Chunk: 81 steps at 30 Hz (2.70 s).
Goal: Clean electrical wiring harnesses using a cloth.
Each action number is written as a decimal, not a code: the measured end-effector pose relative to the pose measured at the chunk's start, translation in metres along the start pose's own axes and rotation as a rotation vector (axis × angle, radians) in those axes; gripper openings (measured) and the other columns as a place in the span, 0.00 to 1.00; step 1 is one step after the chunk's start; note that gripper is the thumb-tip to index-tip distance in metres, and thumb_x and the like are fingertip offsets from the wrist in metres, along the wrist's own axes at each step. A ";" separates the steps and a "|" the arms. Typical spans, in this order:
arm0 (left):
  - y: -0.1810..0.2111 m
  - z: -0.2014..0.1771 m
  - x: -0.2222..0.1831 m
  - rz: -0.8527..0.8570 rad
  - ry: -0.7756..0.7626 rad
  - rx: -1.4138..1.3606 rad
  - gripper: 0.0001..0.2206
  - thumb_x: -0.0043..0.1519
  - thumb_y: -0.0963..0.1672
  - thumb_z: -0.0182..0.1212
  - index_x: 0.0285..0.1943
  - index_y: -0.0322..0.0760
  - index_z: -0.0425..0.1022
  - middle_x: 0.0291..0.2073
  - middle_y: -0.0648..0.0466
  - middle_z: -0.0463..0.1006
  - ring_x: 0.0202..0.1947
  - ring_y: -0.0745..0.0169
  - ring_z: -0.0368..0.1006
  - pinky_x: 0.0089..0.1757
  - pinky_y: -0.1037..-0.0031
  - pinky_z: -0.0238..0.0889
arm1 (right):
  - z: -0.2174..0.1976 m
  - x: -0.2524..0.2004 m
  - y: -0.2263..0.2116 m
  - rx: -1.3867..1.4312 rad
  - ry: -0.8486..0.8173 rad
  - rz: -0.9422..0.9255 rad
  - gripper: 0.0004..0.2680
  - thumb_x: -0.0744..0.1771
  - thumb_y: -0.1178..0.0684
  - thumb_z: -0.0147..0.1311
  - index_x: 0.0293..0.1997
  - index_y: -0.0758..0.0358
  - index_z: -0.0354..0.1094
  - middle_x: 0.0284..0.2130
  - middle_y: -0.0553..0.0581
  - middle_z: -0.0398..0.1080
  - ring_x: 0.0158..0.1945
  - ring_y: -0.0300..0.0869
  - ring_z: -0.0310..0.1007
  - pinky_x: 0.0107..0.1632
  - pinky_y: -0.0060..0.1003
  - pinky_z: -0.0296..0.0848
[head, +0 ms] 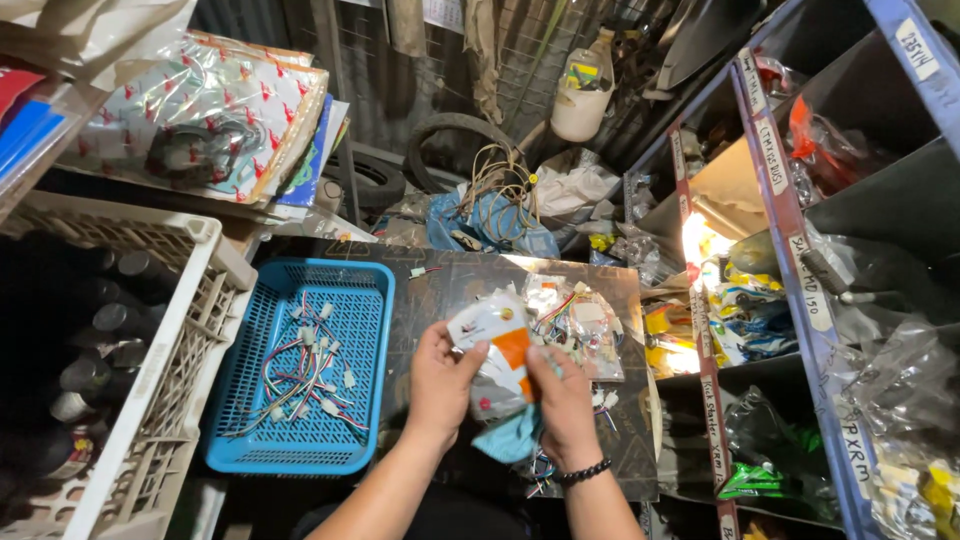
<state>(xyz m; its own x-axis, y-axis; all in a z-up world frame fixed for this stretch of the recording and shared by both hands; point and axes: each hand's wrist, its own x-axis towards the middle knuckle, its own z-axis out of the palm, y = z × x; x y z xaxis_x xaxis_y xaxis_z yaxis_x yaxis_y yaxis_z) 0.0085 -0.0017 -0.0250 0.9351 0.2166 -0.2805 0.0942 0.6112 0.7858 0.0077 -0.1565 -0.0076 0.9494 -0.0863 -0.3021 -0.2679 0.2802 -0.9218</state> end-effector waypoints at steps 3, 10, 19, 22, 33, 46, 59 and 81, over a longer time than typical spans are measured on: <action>-0.003 -0.009 0.004 0.044 0.041 0.028 0.27 0.58 0.34 0.61 0.68 0.28 0.62 0.54 0.41 0.78 0.51 0.57 0.76 0.51 0.73 0.69 | 0.009 -0.010 -0.003 -0.112 0.009 0.051 0.09 0.66 0.62 0.54 0.49 0.77 0.74 0.35 0.63 0.77 0.34 0.41 0.71 0.39 0.32 0.70; -0.005 -0.029 0.007 0.163 0.090 0.305 0.30 0.58 0.36 0.61 0.73 0.30 0.60 0.59 0.41 0.77 0.55 0.55 0.77 0.53 0.71 0.69 | 0.005 0.004 0.013 -0.255 -0.105 0.178 0.04 0.65 0.62 0.59 0.39 0.74 0.75 0.25 0.59 0.73 0.28 0.40 0.67 0.33 0.30 0.64; 0.002 -0.068 0.006 0.162 0.246 0.413 0.34 0.58 0.39 0.63 0.76 0.30 0.56 0.49 0.45 0.77 0.43 0.60 0.77 0.42 0.74 0.73 | 0.041 0.014 0.024 -0.316 -0.201 0.194 0.07 0.65 0.61 0.59 0.43 0.77 0.77 0.27 0.58 0.74 0.28 0.38 0.67 0.34 0.29 0.65; 0.007 -0.081 0.004 0.179 0.314 0.451 0.34 0.57 0.40 0.66 0.75 0.32 0.59 0.48 0.46 0.76 0.41 0.61 0.74 0.42 0.74 0.72 | 0.059 0.015 0.026 -0.323 -0.226 0.241 0.08 0.66 0.61 0.58 0.45 0.79 0.76 0.31 0.63 0.77 0.31 0.42 0.71 0.36 0.31 0.69; -0.001 -0.119 0.002 0.286 0.689 0.702 0.29 0.52 0.43 0.74 0.66 0.44 0.75 0.58 0.44 0.71 0.59 0.39 0.72 0.54 0.60 0.69 | 0.101 0.056 0.113 -0.739 -0.421 0.019 0.12 0.69 0.48 0.57 0.54 0.62 0.79 0.50 0.69 0.78 0.60 0.59 0.72 0.63 0.51 0.67; -0.011 -0.103 0.011 0.118 0.514 0.647 0.19 0.57 0.44 0.69 0.59 0.42 0.79 0.52 0.49 0.78 0.51 0.50 0.80 0.47 0.66 0.76 | 0.080 0.043 0.109 -0.706 -0.186 0.177 0.09 0.67 0.44 0.61 0.45 0.51 0.84 0.34 0.54 0.80 0.43 0.39 0.76 0.50 0.40 0.74; -0.074 -0.011 0.027 -0.047 0.017 0.781 0.18 0.60 0.44 0.66 0.60 0.37 0.78 0.55 0.44 0.76 0.54 0.44 0.78 0.50 0.62 0.76 | -0.011 0.029 0.062 -0.270 0.266 0.166 0.09 0.66 0.53 0.62 0.45 0.71 0.78 0.25 0.56 0.74 0.30 0.39 0.74 0.35 0.35 0.76; -0.125 0.039 0.037 -0.206 -0.242 1.032 0.19 0.61 0.47 0.66 0.62 0.41 0.77 0.56 0.48 0.76 0.58 0.50 0.76 0.56 0.61 0.71 | -0.093 0.053 0.068 -0.105 0.474 0.211 0.10 0.66 0.54 0.64 0.49 0.69 0.78 0.25 0.56 0.76 0.29 0.39 0.75 0.35 0.35 0.79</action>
<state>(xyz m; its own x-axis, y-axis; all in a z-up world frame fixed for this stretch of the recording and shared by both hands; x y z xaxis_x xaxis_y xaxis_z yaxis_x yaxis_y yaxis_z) 0.0448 -0.1004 -0.1122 0.9002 -0.0424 -0.4334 0.3945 -0.3420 0.8529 0.0250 -0.2308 -0.1084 0.7010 -0.4679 -0.5382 -0.4834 0.2432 -0.8409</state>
